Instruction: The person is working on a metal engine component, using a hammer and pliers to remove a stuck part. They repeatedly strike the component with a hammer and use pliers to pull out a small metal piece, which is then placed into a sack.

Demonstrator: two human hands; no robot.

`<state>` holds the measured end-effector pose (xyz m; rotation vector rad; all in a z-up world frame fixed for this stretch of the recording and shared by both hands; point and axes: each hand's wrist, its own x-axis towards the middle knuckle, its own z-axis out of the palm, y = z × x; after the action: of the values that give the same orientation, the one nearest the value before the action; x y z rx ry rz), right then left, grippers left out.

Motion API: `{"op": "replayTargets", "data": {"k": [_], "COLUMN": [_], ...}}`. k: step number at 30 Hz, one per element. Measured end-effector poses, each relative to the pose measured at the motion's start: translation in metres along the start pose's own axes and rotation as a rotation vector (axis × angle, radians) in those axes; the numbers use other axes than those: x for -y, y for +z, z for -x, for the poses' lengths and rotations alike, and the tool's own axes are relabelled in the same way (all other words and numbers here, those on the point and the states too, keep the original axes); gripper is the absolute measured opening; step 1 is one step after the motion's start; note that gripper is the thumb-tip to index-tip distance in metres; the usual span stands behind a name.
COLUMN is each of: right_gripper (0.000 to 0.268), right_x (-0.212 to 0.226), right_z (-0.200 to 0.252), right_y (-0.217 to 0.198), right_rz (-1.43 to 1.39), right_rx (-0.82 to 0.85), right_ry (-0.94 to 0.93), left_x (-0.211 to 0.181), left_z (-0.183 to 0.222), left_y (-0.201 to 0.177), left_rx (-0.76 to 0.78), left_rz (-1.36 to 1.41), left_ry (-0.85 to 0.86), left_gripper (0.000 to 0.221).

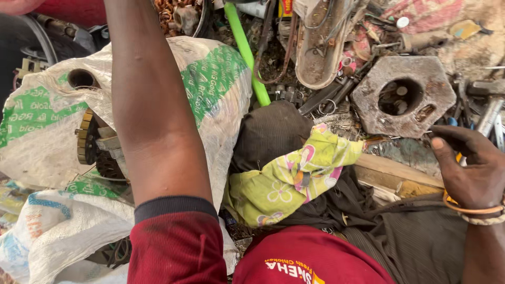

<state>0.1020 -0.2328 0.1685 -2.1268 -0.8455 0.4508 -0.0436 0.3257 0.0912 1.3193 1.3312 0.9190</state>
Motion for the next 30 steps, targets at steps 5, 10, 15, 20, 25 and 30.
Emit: {"op": "replayTargets", "data": {"k": [5,10,15,20,25,30], "right_gripper": [0.018,0.025,0.031,0.037,0.04,0.043], "right_x": [0.015,0.028,0.007,-0.038,-0.057,-0.066], "right_z": [0.008,0.021,0.055,0.074,0.067,0.062], "right_y": [-0.019,-0.062,-0.074,-0.048,-0.034,-0.011], "right_rz": [0.161,0.233,0.145,0.249,0.246,0.425], "right_rx": [0.002,0.025,0.086,0.153,0.301,0.513], "right_ry": [-0.146,-0.126,0.087,0.078,0.004,0.061], "left_x": [0.017,0.034,0.036,0.083,0.083,0.037], "left_z": [0.038,0.079,0.118,0.223,0.249,0.224], "left_y": [0.034,0.096,0.139,0.119,0.116,0.135], "left_rx": [0.096,0.176,0.195,0.633,0.685,0.991], "left_rz": [-0.206,-0.378,-0.403,-0.32,-0.429,-0.786], "left_ry": [0.071,0.215,0.714,0.621,0.869,0.818], "left_gripper": [0.021,0.028,0.035,0.031,0.018,0.025]}}
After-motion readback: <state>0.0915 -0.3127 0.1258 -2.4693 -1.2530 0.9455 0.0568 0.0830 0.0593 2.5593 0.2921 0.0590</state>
